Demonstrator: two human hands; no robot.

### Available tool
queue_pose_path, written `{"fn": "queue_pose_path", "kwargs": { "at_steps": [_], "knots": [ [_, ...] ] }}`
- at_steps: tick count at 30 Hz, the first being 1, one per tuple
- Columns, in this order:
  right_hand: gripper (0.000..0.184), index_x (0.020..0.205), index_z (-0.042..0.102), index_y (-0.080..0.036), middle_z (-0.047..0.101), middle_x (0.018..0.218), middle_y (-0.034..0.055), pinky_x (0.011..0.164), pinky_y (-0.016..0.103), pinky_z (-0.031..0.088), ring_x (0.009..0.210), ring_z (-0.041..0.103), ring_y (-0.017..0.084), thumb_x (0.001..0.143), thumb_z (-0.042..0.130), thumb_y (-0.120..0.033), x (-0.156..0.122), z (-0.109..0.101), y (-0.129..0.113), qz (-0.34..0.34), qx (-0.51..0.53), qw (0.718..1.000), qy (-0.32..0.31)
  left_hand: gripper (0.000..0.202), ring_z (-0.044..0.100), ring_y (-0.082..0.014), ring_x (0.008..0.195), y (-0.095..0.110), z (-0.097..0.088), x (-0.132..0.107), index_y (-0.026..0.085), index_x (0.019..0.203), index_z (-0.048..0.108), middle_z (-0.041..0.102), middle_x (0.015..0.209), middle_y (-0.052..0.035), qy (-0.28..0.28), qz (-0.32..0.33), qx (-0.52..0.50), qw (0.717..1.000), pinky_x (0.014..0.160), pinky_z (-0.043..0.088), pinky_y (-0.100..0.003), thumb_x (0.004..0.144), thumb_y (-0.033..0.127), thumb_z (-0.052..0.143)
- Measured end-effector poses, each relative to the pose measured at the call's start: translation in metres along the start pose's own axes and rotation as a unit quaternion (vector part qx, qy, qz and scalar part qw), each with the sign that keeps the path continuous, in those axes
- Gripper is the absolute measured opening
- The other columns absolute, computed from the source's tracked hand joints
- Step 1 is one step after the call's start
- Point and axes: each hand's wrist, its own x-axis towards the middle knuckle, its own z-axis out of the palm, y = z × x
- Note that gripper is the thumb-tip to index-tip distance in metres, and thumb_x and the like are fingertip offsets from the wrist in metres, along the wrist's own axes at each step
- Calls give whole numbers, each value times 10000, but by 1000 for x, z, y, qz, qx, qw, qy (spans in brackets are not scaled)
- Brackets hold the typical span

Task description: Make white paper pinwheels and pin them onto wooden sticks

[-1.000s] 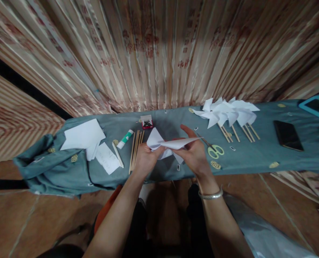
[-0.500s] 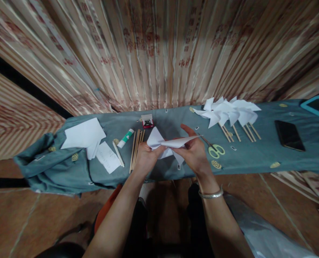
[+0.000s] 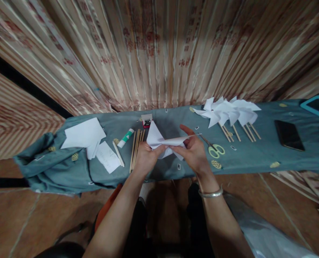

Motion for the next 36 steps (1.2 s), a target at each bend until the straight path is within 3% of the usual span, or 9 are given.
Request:
{"fn": "queue_pose_path", "kwargs": {
  "at_steps": [24, 36],
  "knots": [
    [808, 1337, 470, -149, 707, 765, -3, 651, 337, 565, 712, 684, 218, 631, 809, -344, 2, -2, 7, -21, -54, 998, 3, 216, 660, -177, 635, 0, 2, -1, 135, 709, 746, 736, 703, -45, 21, -1, 11, 1000, 601, 523, -266, 571, 286, 813],
    [726, 1236, 519, -186, 737, 854, 19, 773, 386, 577, 819, 711, 252, 589, 821, -313, 1, 3, 4, -15, -19, 1000, 5, 198, 667, -171, 631, -1, 0, -1, 137, 714, 760, 740, 699, -38, 0, -14, 1, 1000, 619, 522, -260, 558, 248, 810]
  ]
}}
